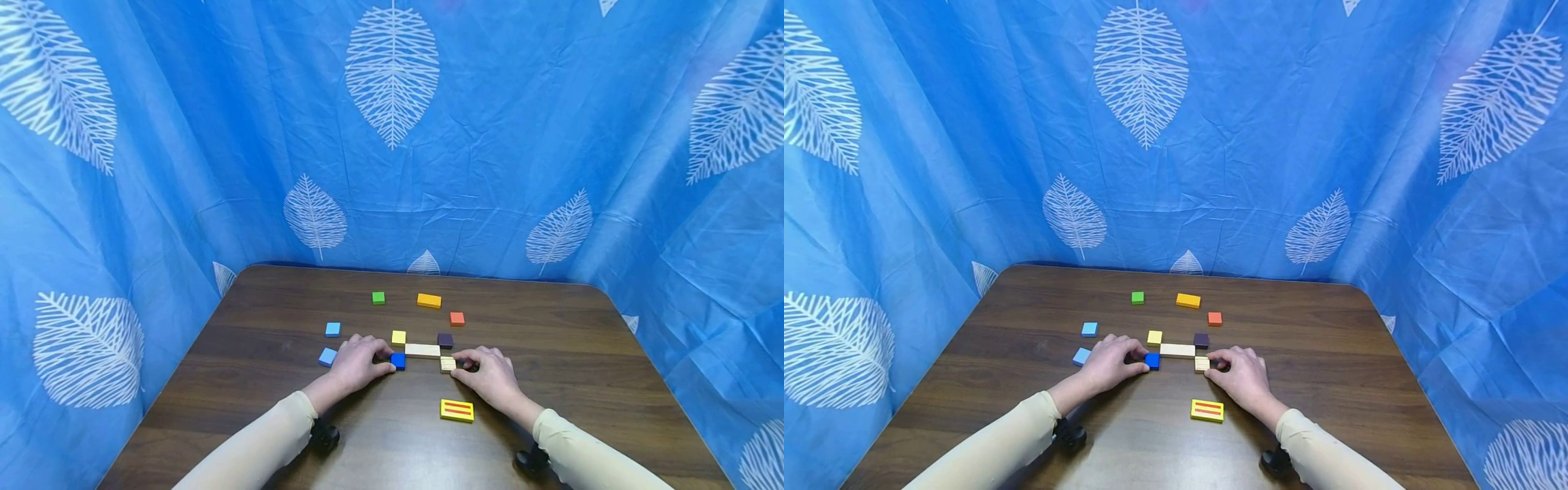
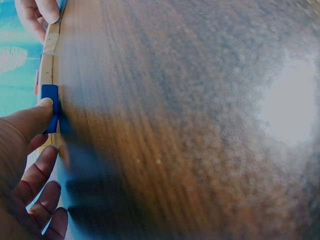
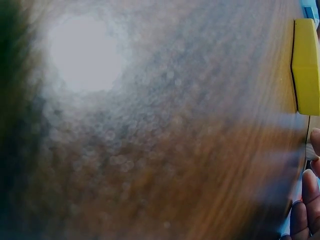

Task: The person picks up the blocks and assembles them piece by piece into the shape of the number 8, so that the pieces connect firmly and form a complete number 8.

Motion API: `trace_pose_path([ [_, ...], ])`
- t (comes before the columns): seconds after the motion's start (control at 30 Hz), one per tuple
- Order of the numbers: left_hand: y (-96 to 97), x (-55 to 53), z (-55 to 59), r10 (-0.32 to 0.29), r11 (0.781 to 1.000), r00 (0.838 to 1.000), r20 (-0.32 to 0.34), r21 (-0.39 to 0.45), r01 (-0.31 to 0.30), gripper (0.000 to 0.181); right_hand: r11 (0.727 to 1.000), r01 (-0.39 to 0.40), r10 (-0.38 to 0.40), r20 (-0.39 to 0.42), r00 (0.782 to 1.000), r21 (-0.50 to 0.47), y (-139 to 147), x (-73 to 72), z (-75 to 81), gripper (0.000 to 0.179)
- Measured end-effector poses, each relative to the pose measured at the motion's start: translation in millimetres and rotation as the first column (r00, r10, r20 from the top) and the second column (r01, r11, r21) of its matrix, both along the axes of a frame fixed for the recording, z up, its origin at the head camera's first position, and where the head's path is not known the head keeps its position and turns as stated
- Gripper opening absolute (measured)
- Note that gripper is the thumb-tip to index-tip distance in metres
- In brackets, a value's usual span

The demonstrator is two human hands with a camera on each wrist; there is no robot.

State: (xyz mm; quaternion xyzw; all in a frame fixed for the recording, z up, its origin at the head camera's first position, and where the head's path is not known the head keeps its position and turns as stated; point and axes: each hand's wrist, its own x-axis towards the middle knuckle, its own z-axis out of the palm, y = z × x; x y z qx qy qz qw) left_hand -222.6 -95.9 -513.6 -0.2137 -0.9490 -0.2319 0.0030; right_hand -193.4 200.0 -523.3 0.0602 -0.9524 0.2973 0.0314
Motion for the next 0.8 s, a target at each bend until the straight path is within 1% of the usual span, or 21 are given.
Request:
trace_pose_path([
  [0.27,0.2,-0.6,0.7,0.008,1.0,1.0,0.014,0.003,-0.008,0.027,1.0,0.0,0.0,-0.002,1.0,-0.005,-0.3,0.2,0.2,0.026],
  [0.8,0.3,0.2,0.4,0.013,1.0,1.0,0.019,0.004,-0.013,0.027,1.0,-0.002,0.002,0.001,1.0,-0.001,0.1,0.5,0.0,0.025],
])
